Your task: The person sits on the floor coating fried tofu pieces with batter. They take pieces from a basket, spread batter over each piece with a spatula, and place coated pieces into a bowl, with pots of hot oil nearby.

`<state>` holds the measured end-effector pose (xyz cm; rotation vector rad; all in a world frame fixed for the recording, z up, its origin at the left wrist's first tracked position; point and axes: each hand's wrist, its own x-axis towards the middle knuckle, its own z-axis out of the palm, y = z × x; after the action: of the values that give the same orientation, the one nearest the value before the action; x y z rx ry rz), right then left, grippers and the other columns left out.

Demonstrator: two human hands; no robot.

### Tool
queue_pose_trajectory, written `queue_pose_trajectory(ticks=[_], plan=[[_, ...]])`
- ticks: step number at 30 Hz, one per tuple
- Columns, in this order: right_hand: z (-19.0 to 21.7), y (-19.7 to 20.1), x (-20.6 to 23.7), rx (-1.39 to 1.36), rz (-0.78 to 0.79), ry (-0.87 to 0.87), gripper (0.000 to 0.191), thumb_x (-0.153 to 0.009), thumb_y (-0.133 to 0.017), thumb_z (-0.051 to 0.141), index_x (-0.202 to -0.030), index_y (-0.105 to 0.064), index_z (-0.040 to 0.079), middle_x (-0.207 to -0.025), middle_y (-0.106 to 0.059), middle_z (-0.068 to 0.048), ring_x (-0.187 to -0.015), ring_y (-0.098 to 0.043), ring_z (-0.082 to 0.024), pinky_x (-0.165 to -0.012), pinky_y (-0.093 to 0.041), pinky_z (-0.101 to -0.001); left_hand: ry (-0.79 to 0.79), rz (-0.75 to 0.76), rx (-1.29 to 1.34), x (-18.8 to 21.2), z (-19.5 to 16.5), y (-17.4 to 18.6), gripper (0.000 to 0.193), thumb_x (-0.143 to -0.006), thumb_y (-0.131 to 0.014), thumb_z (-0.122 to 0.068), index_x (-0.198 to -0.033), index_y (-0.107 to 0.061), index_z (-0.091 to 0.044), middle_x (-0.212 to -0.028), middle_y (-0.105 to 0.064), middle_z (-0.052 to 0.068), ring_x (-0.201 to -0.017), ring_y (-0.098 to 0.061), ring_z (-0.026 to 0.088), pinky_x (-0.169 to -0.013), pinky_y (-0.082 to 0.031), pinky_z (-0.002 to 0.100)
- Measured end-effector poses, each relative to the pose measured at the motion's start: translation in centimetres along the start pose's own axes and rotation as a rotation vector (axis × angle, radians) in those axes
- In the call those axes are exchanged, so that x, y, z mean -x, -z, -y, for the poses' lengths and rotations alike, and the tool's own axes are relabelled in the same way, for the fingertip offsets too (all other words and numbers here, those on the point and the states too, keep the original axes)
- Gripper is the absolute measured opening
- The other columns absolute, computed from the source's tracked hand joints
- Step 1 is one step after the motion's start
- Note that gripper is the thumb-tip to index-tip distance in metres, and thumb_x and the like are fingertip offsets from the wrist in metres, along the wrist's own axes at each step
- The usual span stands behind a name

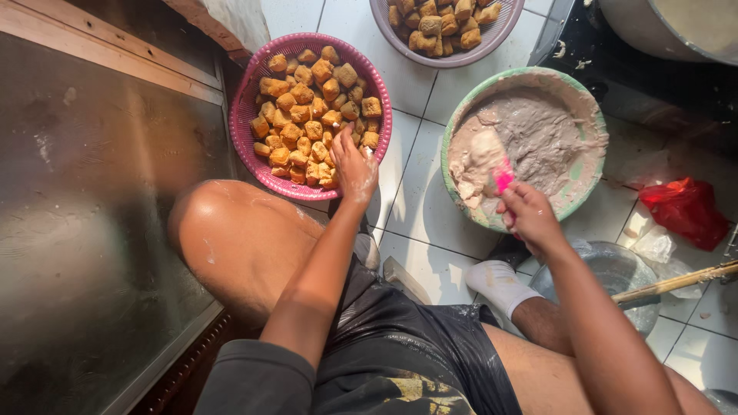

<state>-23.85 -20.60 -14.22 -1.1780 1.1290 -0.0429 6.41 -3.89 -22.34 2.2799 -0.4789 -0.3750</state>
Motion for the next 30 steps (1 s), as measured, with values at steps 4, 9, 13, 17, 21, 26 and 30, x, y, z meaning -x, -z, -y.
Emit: queue_pose_trajectory(ticks=[4, 9, 13, 17, 21, 26, 30], plan=[[4.3, 1.8, 3.1, -0.004, 0.006, 0.015, 0.021, -0.105, -0.049, 0.017, -0.120, -0.056, 0.003, -0.090, -0.065, -0.002, -0.066, -0.056, -0.006, -0.054, -0.044, -0.0224, -0.146, 0.021, -0.080, -0.7, 3.0, 0.5, 0.049, -0.086, -0.075, -0.011, -0.130, -0.057, -0.001, -0.120, -0.059, 0.022, -0.115, -0.053, 0.042, -0.101, -0.045, 0.051], [8.5, 3.9, 8.5, -0.043, -0.069, -0.015, 0.018, -0.105, -0.051, 0.019, -0.117, -0.057, 0.006, -0.082, -0.058, 0.000, -0.058, -0.047, -0.005, -0.049, -0.037, -0.0221, -0.110, -0.067, -0.061, -0.1, 1.9, 1.4, 0.023, -0.093, -0.071, -0.011, -0.113, -0.063, -0.004, -0.107, -0.065, 0.019, -0.106, -0.059, 0.039, -0.090, -0.047, 0.052], [9.0, 2.7, 10.3, -0.253, -0.076, -0.011, 0.015, -0.104, -0.055, 0.025, -0.104, -0.054, 0.010, -0.065, -0.045, 0.004, -0.043, -0.034, -0.004, -0.036, -0.025, -0.0222, -0.226, -0.164, 0.111, 1.3, -2.3, 1.9, 0.019, -0.091, -0.067, -0.005, -0.108, -0.060, -0.001, -0.103, -0.062, 0.019, -0.102, -0.060, 0.039, -0.091, -0.047, 0.050], [7.1, -1.3, 8.6, -0.323, -0.036, -0.010, 0.020, -0.101, -0.063, 0.029, -0.098, -0.050, 0.014, -0.059, -0.035, 0.009, -0.042, -0.031, -0.003, -0.037, -0.024, -0.0229, -0.293, 0.097, 0.351, 5.1, -6.8, 1.3, 0.015, -0.101, -0.067, -0.011, -0.106, -0.057, -0.001, -0.099, -0.061, 0.013, -0.096, -0.063, 0.030, -0.090, -0.051, 0.042], [4.7, -7.1, 5.4, -0.487, 0.023, 0.050, 0.021, -0.103, -0.056, 0.035, -0.101, -0.053, 0.014, -0.065, -0.044, 0.006, -0.043, -0.036, -0.004, -0.036, -0.028, -0.0216, -0.142, 0.512, 0.749, 10.1, -9.2, 1.2, 0.018, -0.107, -0.059, -0.014, -0.118, -0.048, -0.005, -0.108, -0.060, 0.007, -0.098, -0.062, 0.018, -0.094, -0.053, 0.033], [3.9, -12.7, 3.6, -0.184, -0.203, 0.466, 0.034, -0.112, -0.050, 0.037, -0.108, -0.067, 0.008, -0.105, -0.063, -0.006, -0.098, -0.062, -0.015, -0.082, -0.055, -0.0309, 0.337, 0.773, 0.955, 12.3, -10.5, 2.9, 0.032, -0.100, -0.047, -0.013, -0.129, -0.035, -0.014, -0.125, -0.051, 0.004, -0.110, -0.058, 0.011, -0.085, -0.054, 0.031], [5.5, -13.4, 4.7, -0.121, -0.204, 0.487, 0.041, -0.112, -0.048, 0.039, -0.110, -0.072, 0.007, -0.112, -0.058, -0.001, -0.096, -0.063, -0.012, -0.076, -0.056, -0.0285, 0.265, 0.856, 0.899, 12.2, -11.4, 4.4, 0.034, -0.105, -0.042, -0.016, -0.139, -0.043, -0.013, -0.127, -0.051, 0.006, -0.109, -0.055, 0.010, -0.087, -0.050, 0.026]])
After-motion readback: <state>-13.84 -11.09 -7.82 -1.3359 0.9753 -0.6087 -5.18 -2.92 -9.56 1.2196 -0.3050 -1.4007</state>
